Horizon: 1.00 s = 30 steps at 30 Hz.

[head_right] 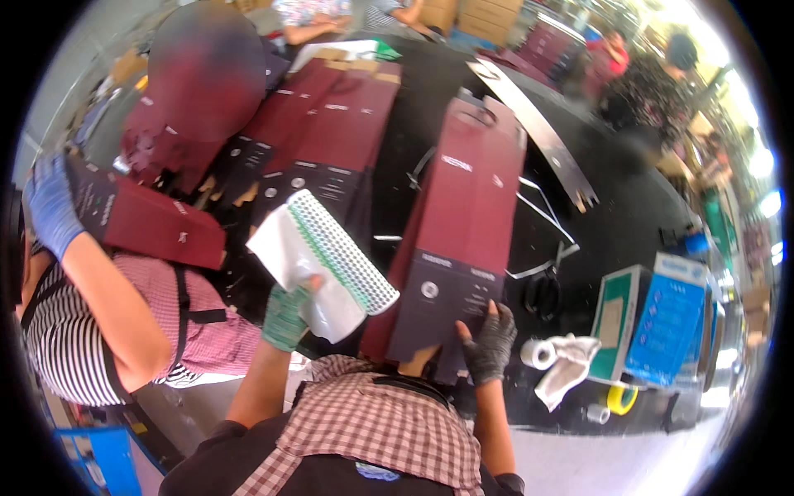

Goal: The person applies adhesive stickers to cardboard gift boxes and stacks them on a table.

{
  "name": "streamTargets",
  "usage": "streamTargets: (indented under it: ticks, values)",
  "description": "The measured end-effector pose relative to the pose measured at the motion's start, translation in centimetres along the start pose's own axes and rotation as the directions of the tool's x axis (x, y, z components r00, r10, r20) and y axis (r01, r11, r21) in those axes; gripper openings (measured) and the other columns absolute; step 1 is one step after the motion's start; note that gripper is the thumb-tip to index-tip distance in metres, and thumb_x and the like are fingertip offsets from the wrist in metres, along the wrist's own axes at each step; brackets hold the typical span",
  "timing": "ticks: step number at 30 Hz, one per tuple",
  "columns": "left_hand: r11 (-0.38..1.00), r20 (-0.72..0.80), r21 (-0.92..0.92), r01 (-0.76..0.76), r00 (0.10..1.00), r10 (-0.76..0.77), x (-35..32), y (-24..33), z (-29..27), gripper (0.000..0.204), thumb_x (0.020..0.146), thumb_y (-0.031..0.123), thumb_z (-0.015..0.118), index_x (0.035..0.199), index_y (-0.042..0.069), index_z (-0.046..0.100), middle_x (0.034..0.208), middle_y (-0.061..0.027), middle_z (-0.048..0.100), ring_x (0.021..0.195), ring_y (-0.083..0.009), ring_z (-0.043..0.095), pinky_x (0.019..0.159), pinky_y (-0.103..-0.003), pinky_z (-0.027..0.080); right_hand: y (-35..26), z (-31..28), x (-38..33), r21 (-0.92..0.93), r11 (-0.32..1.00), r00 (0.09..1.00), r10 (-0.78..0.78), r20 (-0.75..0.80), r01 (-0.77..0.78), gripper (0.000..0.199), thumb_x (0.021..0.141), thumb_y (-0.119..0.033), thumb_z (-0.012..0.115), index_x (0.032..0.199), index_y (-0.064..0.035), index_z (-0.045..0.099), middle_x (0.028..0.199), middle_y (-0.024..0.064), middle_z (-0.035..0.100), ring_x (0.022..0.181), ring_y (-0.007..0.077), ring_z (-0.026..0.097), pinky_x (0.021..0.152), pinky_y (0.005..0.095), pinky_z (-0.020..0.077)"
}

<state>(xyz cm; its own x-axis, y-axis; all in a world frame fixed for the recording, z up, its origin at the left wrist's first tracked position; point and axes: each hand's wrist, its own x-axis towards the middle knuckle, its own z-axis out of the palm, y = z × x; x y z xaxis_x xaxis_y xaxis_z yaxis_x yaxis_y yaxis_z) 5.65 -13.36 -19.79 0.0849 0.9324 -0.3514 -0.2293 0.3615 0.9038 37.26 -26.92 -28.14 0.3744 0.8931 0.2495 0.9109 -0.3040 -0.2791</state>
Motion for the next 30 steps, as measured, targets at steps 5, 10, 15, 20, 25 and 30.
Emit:
streamTargets:
  ticks: [5,10,15,20,25,30]
  values:
    - [0.999,-0.009,0.012,-0.029,1.0,0.03,0.9,-0.6,0.4,0.042,0.078,0.017,0.075,0.112,0.0,0.059,0.101,-0.007,0.063,0.09,-0.0177,0.062,0.08,-0.03,0.051,0.0,0.2,-1.3,0.324,0.933,0.987,0.148,0.055,-0.158,0.085,0.073,-0.044,0.074,0.138,-0.0029,0.037,0.123,0.0221,0.045,0.113,0.0383,0.044,0.097,0.0477,0.0362]
    - [0.997,0.031,-0.075,-0.021,0.999,0.023,0.9,-0.1,0.5,0.047,0.079,0.016,0.074,0.118,-0.002,0.055,0.105,-0.0074,0.062,0.091,-0.0172,0.061,0.08,-0.031,0.05,-2.3,-2.3,-2.0,0.172,0.972,0.977,0.129,0.169,-0.158,0.082,0.074,-0.043,0.073,0.139,-0.0086,0.037,0.126,0.0229,0.04,0.115,0.0412,0.041,0.098,0.0494,0.0358]
    - [1.0,0.103,0.003,-0.03,0.994,0.03,0.2,0.0,2.1,0.048,0.079,0.014,0.075,0.12,-0.001,0.055,0.108,-0.0068,0.062,0.094,-0.0163,0.06,0.084,-0.03,0.048,0.5,-3.9,0.5,0.068,0.996,0.998,-0.06,0.006,0.06,0.055,0.076,-0.028,0.073,0.123,-0.0115,0.051,0.126,0.0208,0.043,0.116,0.0376,0.041,0.097,0.0464,0.0373]
    - [0.996,0.187,0.048,-0.079,0.98,0.068,-1.1,-0.7,4.2,0.046,0.08,0.015,0.075,0.12,0.001,0.055,0.107,-0.0057,0.063,0.095,-0.0152,0.059,0.084,-0.029,0.048,-9.8,-11.2,4.1,0.538,0.754,0.926,-0.309,-0.216,0.377,0.02,0.074,-0.004,0.072,0.092,-0.0114,0.065,0.078,0.0048,0.06,0.067,0.0226,0.059,0.059,0.0303,0.0494]
    - [0.998,0.284,0.02,0.056,0.957,-0.06,-2.8,0.6,5.6,0.054,0.08,0.015,0.075,0.125,0.002,0.049,0.113,-0.0077,0.059,0.1,-0.0171,0.058,0.085,-0.03,0.049,-14.1,-9.9,5.5,0.429,0.792,0.899,-0.408,-0.157,0.434,0.022,0.074,-0.015,0.075,0.095,-0.014,0.068,0.077,0.0044,0.063,0.064,0.021,0.062,0.055,0.0316,0.0509]
    - [0.999,0.216,0.01,-0.032,0.976,0.029,-4.4,1.6,7.0,0.055,0.078,0.014,0.076,0.125,0.003,0.048,0.112,-0.0075,0.058,0.101,-0.0183,0.058,0.085,-0.031,0.049,-13.8,-8.9,6.2,0.517,0.761,0.919,-0.339,-0.2,0.393,0.018,0.078,-0.016,0.07,0.095,-0.0121,0.067,0.082,0.0059,0.064,0.067,0.0238,0.062,0.056,0.0341,0.0511]
